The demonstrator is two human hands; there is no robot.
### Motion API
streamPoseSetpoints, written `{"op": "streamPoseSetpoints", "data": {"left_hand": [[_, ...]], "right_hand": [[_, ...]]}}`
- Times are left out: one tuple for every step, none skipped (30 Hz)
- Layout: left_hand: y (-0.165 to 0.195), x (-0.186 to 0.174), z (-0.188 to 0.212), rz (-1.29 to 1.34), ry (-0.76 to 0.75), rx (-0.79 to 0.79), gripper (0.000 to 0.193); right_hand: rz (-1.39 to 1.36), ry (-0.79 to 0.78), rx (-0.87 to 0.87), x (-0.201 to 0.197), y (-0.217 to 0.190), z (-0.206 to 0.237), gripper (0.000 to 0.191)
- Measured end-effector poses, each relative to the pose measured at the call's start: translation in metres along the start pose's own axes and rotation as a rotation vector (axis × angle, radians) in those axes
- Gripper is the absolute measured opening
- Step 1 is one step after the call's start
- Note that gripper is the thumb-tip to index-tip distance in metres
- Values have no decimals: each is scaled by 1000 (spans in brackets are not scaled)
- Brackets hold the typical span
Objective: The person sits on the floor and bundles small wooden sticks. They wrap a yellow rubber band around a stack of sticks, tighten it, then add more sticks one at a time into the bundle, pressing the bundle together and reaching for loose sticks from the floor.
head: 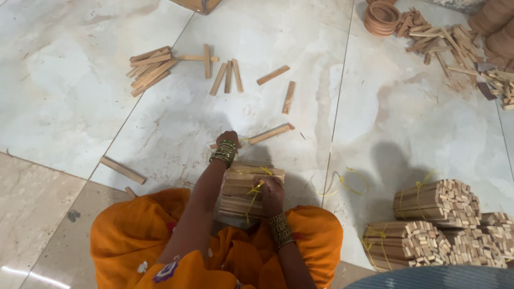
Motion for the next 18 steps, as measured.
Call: {"op": "streamPoseSetpoints", "data": {"left_hand": [[6,-1,-5,-52,26,7,37],[12,0,-9,-104,48,15,34],[18,2,-14,-158,69,24,31],[23,4,-19,-189,55,67,30],[29,7,-23,-222,37,109,29],[34,8,-27,-254,21,151,27],[40,9,-31,-244,6,183,28],[46,8,-34,-234,-8,214,29],[53,8,-35,-222,-22,244,29],[63,8,-34,-202,-16,279,25],[73,6,-33,-182,-5,313,23],[84,9,-30,-85,-82,379,24],[95,11,-25,11,-157,445,27],[103,13,-20,-13,-173,478,26],[110,19,-13,-34,-192,512,25],[114,24,-7,-55,-210,546,25],[112,23,-2,67,-168,570,23],[106,23,4,188,-126,591,23]], "right_hand": [[-8,-2,25,1,3,-1,23],[-16,-5,54,1,5,-2,23],[-19,-2,33,1,6,-3,23],[-24,1,17,1,7,-4,22],[-32,4,4,1,8,-4,21],[-26,5,10,2,10,-4,21],[-19,6,13,2,12,-5,21],[-12,7,16,3,14,-5,20],[-13,17,21,3,15,-5,20],[-14,25,21,3,15,-5,20],[-15,34,16,2,16,-5,20],[-33,26,21,3,16,-5,19],[-51,20,26,2,15,-6,19],[-67,13,30,2,14,-6,19],[-58,15,17,1,12,-6,19],[-48,16,3,0,9,-6,19],[-41,20,-13,-1,6,-6,19],[-34,20,-3,-2,3,-6,20]]}}
Point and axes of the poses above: each hand's wrist, its own z-axis away from the middle knuckle, its own x-axis out of the palm, y = z × x, the point moved 4 cm from there along -z, towards the middle knuckle, and after that the axes turned 10 degrees about -y, right-handed, at the moved point
